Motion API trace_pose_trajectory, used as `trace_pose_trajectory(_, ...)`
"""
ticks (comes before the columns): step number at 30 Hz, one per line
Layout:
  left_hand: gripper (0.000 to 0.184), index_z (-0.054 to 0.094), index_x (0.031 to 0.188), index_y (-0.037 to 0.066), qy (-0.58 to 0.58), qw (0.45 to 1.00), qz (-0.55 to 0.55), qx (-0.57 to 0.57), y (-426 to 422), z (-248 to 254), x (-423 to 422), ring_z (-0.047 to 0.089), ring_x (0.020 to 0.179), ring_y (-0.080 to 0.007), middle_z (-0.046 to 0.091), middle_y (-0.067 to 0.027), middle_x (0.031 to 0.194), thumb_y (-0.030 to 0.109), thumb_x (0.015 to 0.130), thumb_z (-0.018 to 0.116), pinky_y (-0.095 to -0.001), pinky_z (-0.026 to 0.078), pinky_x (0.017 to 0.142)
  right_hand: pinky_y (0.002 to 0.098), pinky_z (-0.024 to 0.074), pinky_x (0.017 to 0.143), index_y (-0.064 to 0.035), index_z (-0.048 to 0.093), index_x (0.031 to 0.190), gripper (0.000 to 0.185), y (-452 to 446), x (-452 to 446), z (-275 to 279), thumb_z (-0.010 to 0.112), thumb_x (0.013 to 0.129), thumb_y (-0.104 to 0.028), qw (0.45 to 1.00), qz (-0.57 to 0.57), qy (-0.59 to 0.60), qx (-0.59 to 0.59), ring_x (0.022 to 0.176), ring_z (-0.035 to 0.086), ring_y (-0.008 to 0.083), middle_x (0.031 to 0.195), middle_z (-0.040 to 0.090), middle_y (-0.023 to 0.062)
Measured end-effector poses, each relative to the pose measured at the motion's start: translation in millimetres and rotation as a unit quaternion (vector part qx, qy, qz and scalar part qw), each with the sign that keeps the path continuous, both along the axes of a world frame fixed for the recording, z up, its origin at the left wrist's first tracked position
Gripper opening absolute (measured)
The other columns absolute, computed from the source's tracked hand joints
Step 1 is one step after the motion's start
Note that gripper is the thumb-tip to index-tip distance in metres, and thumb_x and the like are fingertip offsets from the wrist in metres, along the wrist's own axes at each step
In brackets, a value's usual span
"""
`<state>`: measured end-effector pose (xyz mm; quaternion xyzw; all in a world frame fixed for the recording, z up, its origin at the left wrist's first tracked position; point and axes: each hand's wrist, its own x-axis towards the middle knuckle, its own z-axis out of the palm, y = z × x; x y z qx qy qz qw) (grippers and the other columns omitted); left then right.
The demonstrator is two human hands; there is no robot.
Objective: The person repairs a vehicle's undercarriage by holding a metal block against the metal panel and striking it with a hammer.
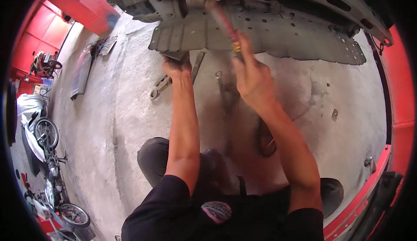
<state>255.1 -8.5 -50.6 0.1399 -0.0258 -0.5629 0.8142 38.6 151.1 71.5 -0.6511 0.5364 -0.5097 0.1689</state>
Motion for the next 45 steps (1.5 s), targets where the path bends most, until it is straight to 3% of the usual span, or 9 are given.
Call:
trace_pose_trajectory(3,0.037,0.063,0.121,0.013,0.006,0.999,-0.007,0.047,2,-20,13,0.060,0.113,-0.0335,0.064,-0.0105,0.123,0.033,0.103,0.038,-0.0577,0.048,0.095,0.0470,0.0514,0.069,-0.0160,0.042,0.151,0.051,-28,-12,-42,0.052,0.102,-0.025,0.955,-0.006,0.196,0.222,0.069,0.066,0.0425,0.076,0.066,0.0214)
trace_pose_trajectory(9,0.040,0.062,0.127,0.009,-0.026,0.999,-0.039,0.002,-4,-7,25,0.061,0.117,-0.0348,0.064,-0.0149,0.128,0.032,0.102,0.040,-0.0539,0.052,0.095,0.0510,0.0511,0.067,-0.0172,0.039,0.151,0.052,-2,-5,9,0.051,0.101,-0.026,0.987,-0.004,0.104,0.126,0.068,0.065,0.0420,0.072,0.064,0.0244)
trace_pose_trajectory(12,0.041,0.062,0.126,0.008,-0.042,0.998,-0.047,0.022,-2,-1,18,0.061,0.117,-0.0351,0.064,-0.0142,0.127,0.031,0.102,0.039,-0.0552,0.050,0.098,0.0510,0.0508,0.067,-0.0168,0.041,0.151,0.051,-16,-19,-58,0.051,0.101,-0.026,0.957,0.001,0.246,0.155,0.067,0.065,0.0420,0.072,0.064,0.0233)
trace_pose_trajectory(19,0.031,0.064,0.100,0.007,-0.045,0.990,-0.079,0.109,8,-39,-27,0.064,0.090,-0.0305,0.067,-0.0114,0.099,0.029,0.098,0.043,-0.0486,0.053,0.085,0.0388,0.0485,0.059,-0.0109,0.049,0.144,0.046,58,-89,-97,0.054,0.102,-0.031,0.983,-0.103,-0.132,0.072,0.055,0.057,0.0225,0.065,0.060,0.0100)
trace_pose_trajectory(23,0.032,0.064,0.104,0.008,-0.021,0.953,-0.296,0.066,10,-108,-81,0.064,0.086,-0.0336,0.067,-0.0132,0.096,0.027,0.097,0.040,-0.0481,0.054,0.077,0.0292,0.0418,0.053,-0.0089,0.051,0.139,0.042,74,-102,-133,0.053,0.104,-0.032,0.935,-0.248,-0.248,0.058,0.054,0.047,0.0111,0.069,0.054,0.0023)
trace_pose_trajectory(28,0.029,0.069,0.105,0.008,-0.363,0.807,-0.408,0.225,104,-51,-203,0.061,0.076,-0.0236,0.065,-0.0080,0.091,0.030,0.099,0.050,-0.0390,0.052,0.071,0.0301,0.0401,0.047,-0.0086,0.052,0.133,0.043,103,-103,-148,0.051,0.104,-0.040,0.766,-0.272,-0.558,0.167,0.050,0.045,0.0124,0.071,0.053,0.0033)
trace_pose_trajectory(33,0.037,0.066,0.123,0.005,-0.728,0.647,-0.222,-0.051,150,48,-250,0.062,0.080,-0.0175,0.070,-0.0065,0.100,0.028,0.094,0.070,-0.0313,0.050,0.075,0.0330,0.0388,0.046,-0.0095,0.051,0.128,0.043,98,-134,-199,0.053,0.102,-0.044,0.674,-0.136,-0.673,0.270,0.050,0.044,0.0132,0.069,0.051,0.0021)
trace_pose_trajectory(41,0.038,0.068,0.122,0.004,-0.917,0.354,0.025,-0.180,40,82,-207,0.066,0.103,-0.0331,0.070,-0.0202,0.114,0.023,0.089,0.073,-0.0393,0.049,0.094,0.0312,0.0366,0.047,-0.0145,0.053,0.119,0.038,95,-117,-218,0.056,0.101,-0.047,0.566,-0.020,-0.732,0.379,0.053,0.046,0.0151,0.074,0.053,0.0038)
trace_pose_trajectory(45,0.035,0.068,0.124,0.003,-0.929,0.302,0.008,-0.212,39,70,-196,0.062,0.111,-0.0398,0.069,-0.0209,0.118,0.017,0.092,0.068,-0.0419,0.048,0.097,0.0294,0.0311,0.044,-0.0222,0.050,0.110,0.025,106,-106,-278,0.052,0.102,-0.046,0.445,-0.009,-0.807,0.387,0.050,0.039,0.0121,0.071,0.047,0.0014)
